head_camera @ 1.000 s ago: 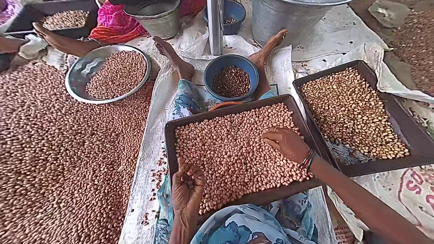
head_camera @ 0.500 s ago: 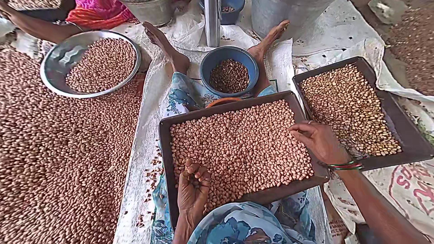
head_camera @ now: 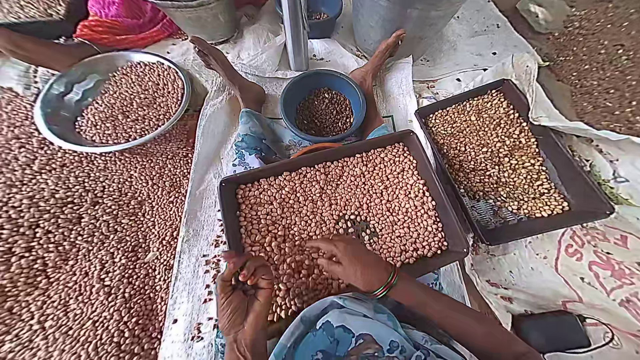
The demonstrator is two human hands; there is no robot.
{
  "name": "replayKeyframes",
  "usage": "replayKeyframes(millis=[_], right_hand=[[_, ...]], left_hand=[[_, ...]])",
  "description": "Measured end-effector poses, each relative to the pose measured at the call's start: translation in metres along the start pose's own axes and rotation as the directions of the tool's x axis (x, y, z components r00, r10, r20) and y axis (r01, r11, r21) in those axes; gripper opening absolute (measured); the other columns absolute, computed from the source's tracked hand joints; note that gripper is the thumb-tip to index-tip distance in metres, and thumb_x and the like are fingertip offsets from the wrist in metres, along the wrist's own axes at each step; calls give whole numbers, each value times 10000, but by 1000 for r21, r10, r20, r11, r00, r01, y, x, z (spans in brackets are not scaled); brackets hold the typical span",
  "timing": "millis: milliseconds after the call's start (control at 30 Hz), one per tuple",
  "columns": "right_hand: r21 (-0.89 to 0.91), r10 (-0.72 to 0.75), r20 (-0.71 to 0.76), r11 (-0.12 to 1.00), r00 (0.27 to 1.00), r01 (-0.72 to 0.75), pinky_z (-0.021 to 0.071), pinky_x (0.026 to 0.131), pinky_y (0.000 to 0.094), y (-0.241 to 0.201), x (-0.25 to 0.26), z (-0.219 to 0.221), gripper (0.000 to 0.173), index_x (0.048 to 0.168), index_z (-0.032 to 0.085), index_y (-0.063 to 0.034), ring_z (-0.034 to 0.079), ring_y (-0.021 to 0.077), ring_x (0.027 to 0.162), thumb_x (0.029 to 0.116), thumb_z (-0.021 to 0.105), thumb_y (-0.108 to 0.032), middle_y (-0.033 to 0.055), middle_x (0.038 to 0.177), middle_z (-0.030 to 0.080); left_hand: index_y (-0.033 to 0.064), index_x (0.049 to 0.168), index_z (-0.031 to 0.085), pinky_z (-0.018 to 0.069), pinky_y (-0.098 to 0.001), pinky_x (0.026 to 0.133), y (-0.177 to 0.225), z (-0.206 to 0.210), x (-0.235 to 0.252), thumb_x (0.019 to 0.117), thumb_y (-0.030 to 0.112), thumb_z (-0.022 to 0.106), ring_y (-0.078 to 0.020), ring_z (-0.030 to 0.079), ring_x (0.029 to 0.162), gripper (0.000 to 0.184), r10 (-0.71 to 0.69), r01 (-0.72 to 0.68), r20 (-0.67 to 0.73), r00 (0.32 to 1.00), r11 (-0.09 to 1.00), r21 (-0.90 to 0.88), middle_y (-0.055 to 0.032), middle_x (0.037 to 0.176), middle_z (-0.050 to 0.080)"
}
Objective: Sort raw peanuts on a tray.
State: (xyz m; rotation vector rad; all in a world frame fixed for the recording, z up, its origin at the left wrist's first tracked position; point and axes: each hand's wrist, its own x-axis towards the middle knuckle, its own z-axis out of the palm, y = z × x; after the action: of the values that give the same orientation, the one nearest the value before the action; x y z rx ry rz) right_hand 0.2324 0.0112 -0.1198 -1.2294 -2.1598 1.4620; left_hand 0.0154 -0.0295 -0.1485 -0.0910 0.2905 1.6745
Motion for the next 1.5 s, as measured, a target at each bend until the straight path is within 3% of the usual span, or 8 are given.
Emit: replayKeyframes(millis=[200,400,567,700,800,1000,1167,1500], right_hand=[[-276,126,134,957,983,-85,470,941,509,66,-61,-73,183,1022,783,-11,652,358,1038,936,719,-159,197,1047,731],[-598,-15,-402,762,916,-250,404,916,697,76,-72,-62,225,1064,802,-107,587,494,1224,924,649,-19,218,1170,712],[-200,9,271,979,963,47,501,949,520,51,-45,-33,208,1095,770,12,693,394,1021,990,622,-90,232,1039,742],[-275,144,-53,949,988,-153,380,1089,622,47,-23,-37,430,1433,606,-89,516,405,1365,1009,565,-34,182,1462,576],[-322,-12,-382,939,924,-121,539,885,568,58,-27,-66,226,1143,757,-15,702,382,1042,950,642,10,202,1159,724],[-324,159,203,942,966,-87,511,895,527,60,-59,-66,208,1079,770,-9,677,383,993,998,633,-141,233,1066,715],[-371,190,-47,908,981,-193,511,892,544,49,-47,-41,274,1153,751,-10,686,402,1031,1044,550,-160,239,1094,717],[-519,392,103,805,914,-287,482,957,537,20,-11,-23,294,1225,619,82,633,431,1140,1070,466,-116,290,1195,634]], left_hand=[[19,962,680,549,-178,555,22,-2,-7,1037,116,394,-87,658,581,311,113,-113,-9,994,993,-28,-27,688,667],[8,966,677,553,-187,567,23,-4,-12,1039,121,395,-98,659,589,313,106,-106,23,994,994,-37,-39,703,668],[7,912,688,568,-196,584,17,-1,-16,1007,97,470,-107,673,601,254,45,-44,20,999,998,-47,-46,696,675],[1,913,703,572,-201,595,17,-3,-18,1018,132,476,-111,678,615,283,14,-12,43,999,999,-48,-51,707,682],[-5,929,707,572,-198,607,21,-3,-20,1001,98,501,-111,679,621,242,24,-20,51,998,998,-62,-47,714,683],[0,919,680,565,-194,570,22,-7,-18,1005,92,464,-107,665,589,250,58,-58,-11,998,996,-69,-48,692,666],[13,962,695,567,-199,576,9,-5,-14,999,81,495,-108,670,595,214,15,-14,8,1000,999,-48,-43,711,680],[98,881,652,577,-187,597,-27,14,-17,1089,159,260,-71,665,605,449,-133,183,-204,970,952,247,1,709,668]])
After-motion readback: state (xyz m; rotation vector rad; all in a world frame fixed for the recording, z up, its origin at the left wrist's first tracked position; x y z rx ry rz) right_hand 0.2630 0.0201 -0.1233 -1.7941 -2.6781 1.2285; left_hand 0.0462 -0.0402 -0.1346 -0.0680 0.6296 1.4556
